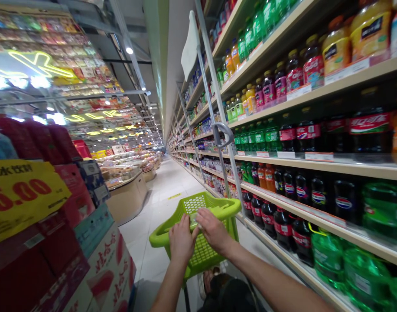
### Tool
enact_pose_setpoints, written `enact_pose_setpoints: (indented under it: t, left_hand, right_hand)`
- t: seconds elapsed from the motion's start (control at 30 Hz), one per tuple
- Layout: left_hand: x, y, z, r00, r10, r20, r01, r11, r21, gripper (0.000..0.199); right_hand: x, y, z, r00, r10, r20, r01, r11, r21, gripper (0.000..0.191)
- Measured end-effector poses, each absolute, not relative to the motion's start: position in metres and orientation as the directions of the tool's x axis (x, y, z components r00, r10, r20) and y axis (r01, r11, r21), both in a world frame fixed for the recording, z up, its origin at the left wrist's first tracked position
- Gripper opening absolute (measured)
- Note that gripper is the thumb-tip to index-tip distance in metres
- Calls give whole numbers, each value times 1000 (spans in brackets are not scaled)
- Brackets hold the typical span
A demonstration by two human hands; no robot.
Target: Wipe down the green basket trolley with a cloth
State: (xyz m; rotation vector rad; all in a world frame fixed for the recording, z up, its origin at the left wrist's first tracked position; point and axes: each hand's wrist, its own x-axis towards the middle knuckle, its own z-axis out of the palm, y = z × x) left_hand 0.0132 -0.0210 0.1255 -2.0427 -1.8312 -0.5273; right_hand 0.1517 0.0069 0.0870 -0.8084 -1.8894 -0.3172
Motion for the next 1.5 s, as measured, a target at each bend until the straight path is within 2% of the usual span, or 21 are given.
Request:
enact_pose_setpoints:
  t: [0.07,0.13,0.2,0.27,0.47,0.53,0.7,0.77,0.87,0.93,1.0,1.1,1.17,1.27,1.33,1.4,1.43,1.5]
  left_hand:
    - [7,-21,126,125,868,481,991,-133,-17,48]
    - [-7,-20,126,137,872,469,989,-146,-19,51]
    - [-22,-19,125,127,872,474,991,-130,-26,53]
    - [-31,-17,123,113,864,490,993,-111,-35,52]
    - [-29,-18,123,118,863,491,993,-116,-33,49]
    - [-31,-20,125,135,870,475,990,-135,-34,48]
    - [-37,-21,124,113,863,493,993,-118,-22,48]
    - [-33,-20,122,97,855,510,995,-99,-22,46]
    - [-24,-19,120,90,846,526,996,-89,-27,42]
    - [-21,-18,119,96,845,527,995,-94,-31,42]
    - [-22,-16,118,103,841,531,994,-99,-36,44]
    - [-23,-13,115,108,829,549,994,-105,-36,45]
    - [-21,-12,114,102,820,563,994,-103,-29,43]
    - [-16,-14,115,97,814,572,995,-95,-32,42]
    - [-17,-16,118,126,831,542,992,-115,-54,42]
    - [-24,-19,121,146,858,493,989,-132,-63,42]
    - [-30,-21,123,130,872,471,991,-119,-53,43]
    - [-42,-23,126,73,891,448,997,-72,-19,44]
  right_hand:
    - [160,11,87,-295,369,881,642,760,-103,39]
    - [188,20,86,-182,422,888,691,698,-190,39]
    - [212,27,83,-7,485,875,731,600,-327,40]
    - [211,29,81,56,501,864,728,572,-379,41]
    - [127,14,86,-290,328,899,617,782,-86,35]
    - [138,17,87,-277,343,898,625,774,-103,35]
    - [194,33,83,0,476,879,724,607,-329,45]
    - [178,31,81,-51,465,884,710,639,-295,46]
    - [131,21,81,-256,347,903,640,760,-111,41]
    - [119,20,83,-308,293,905,617,786,-44,37]
    - [134,27,84,-255,320,913,643,761,-87,38]
    - [177,41,83,-54,427,903,704,657,-269,45]
    - [186,43,83,8,460,888,720,613,-324,47]
    - [155,33,82,-117,425,898,703,673,-227,46]
    - [130,25,83,-241,359,902,661,741,-118,40]
    - [124,23,85,-298,320,899,633,772,-65,37]
    - [130,25,85,-286,327,901,636,768,-77,37]
    - [153,34,86,-179,393,902,674,717,-178,41]
